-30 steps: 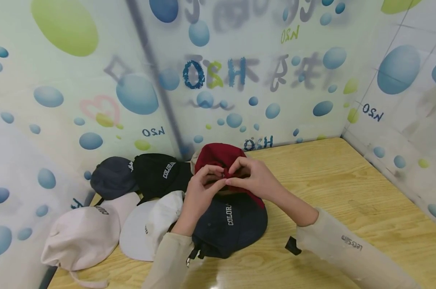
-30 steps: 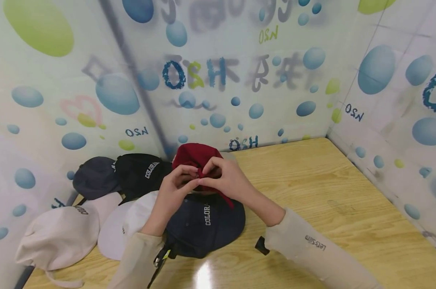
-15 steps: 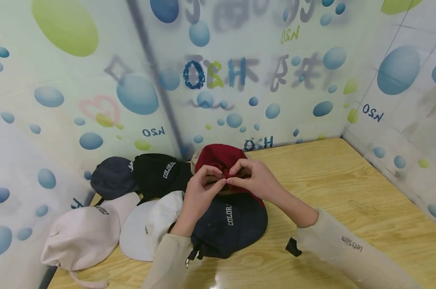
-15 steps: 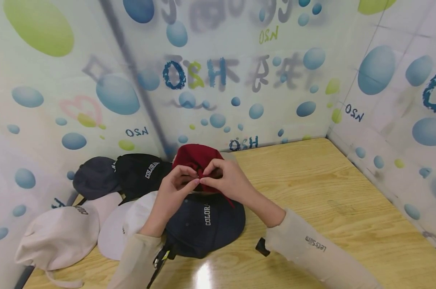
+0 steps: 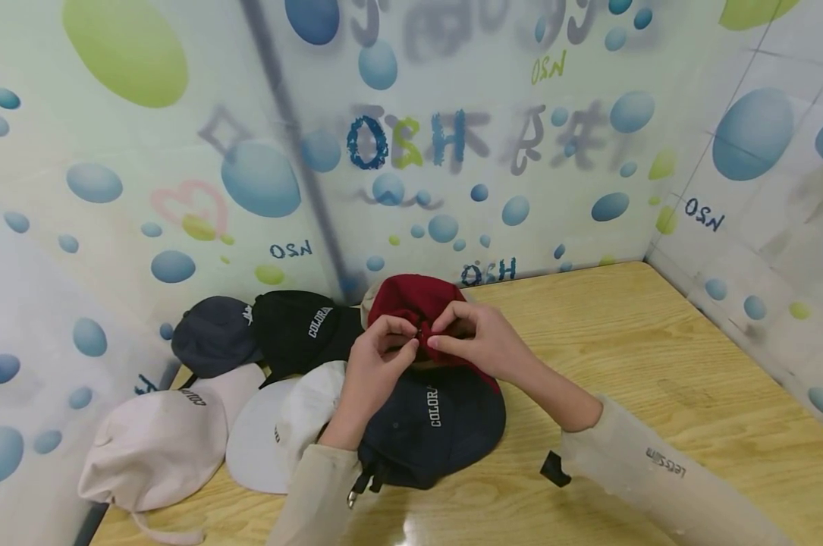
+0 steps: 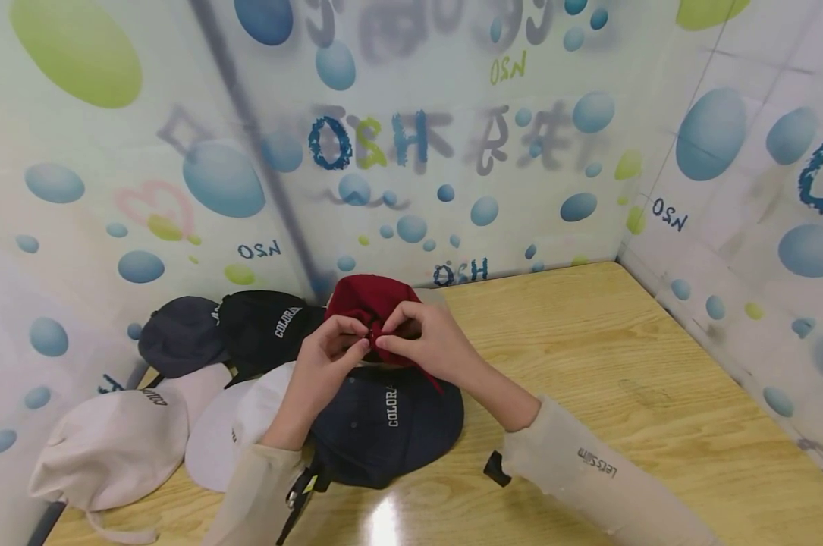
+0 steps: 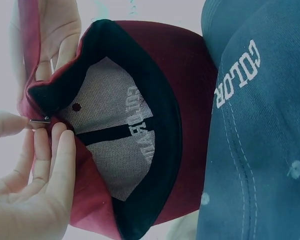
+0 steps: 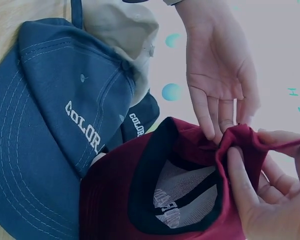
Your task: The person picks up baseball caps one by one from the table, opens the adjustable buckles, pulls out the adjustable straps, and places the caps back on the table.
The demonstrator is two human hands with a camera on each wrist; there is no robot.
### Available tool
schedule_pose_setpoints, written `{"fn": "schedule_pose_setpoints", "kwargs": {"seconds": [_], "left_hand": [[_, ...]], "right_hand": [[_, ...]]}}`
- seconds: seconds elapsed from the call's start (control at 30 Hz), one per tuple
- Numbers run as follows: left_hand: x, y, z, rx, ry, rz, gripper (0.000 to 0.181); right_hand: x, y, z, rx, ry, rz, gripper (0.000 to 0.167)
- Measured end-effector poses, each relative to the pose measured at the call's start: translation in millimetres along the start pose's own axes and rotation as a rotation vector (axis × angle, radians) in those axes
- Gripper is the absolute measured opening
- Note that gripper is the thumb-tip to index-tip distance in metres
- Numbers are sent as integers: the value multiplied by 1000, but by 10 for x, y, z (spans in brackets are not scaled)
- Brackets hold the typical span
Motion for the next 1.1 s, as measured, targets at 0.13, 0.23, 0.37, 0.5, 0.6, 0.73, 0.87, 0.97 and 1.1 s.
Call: {"fn": "schedule_pose_setpoints", "kwargs": {"seconds": [0.13, 0.23, 0.37, 0.5, 0.6, 0.73, 0.87, 0.97, 1.1], "left_hand": [[-45, 5, -6, 22, 5, -18, 11], [-74, 8, 5, 26, 14, -24, 10], [-65, 13, 8, 21, 31, -9, 9], [-31, 27, 8, 9, 47, 23, 10], [-29, 38, -5, 16, 34, 26, 10], [-59, 42, -32, 73, -26, -19, 11], [-56, 40, -25, 107, -68, -38, 23], [-31, 36, -1, 97, -64, -19, 34], [-6, 22, 16, 86, -44, 18, 40]], "right_hand": [[-9, 1, -9, -8, -25, 11, 8], [-16, 10, -8, -10, -15, 8, 9], [5, 28, 9, -27, 30, -10, 15], [29, 34, 15, -40, 41, -28, 19], [26, 33, 6, -49, 55, -47, 15], [16, 37, -5, -47, 60, -60, 12], [32, 32, -12, -41, 40, -48, 11], [52, 18, -5, -48, 41, -38, 10], [73, -4, 11, -56, 48, -32, 10]]}}
Point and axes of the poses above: each hand's wrist, its own y-axis away from the middle knuckle, its own x-axis out of the palm, z = x × y, the point moved 7 cm from there along -y, towards the middle knuckle, and after that the axes turned 2 degrees about -y, right-handed, at the moved point
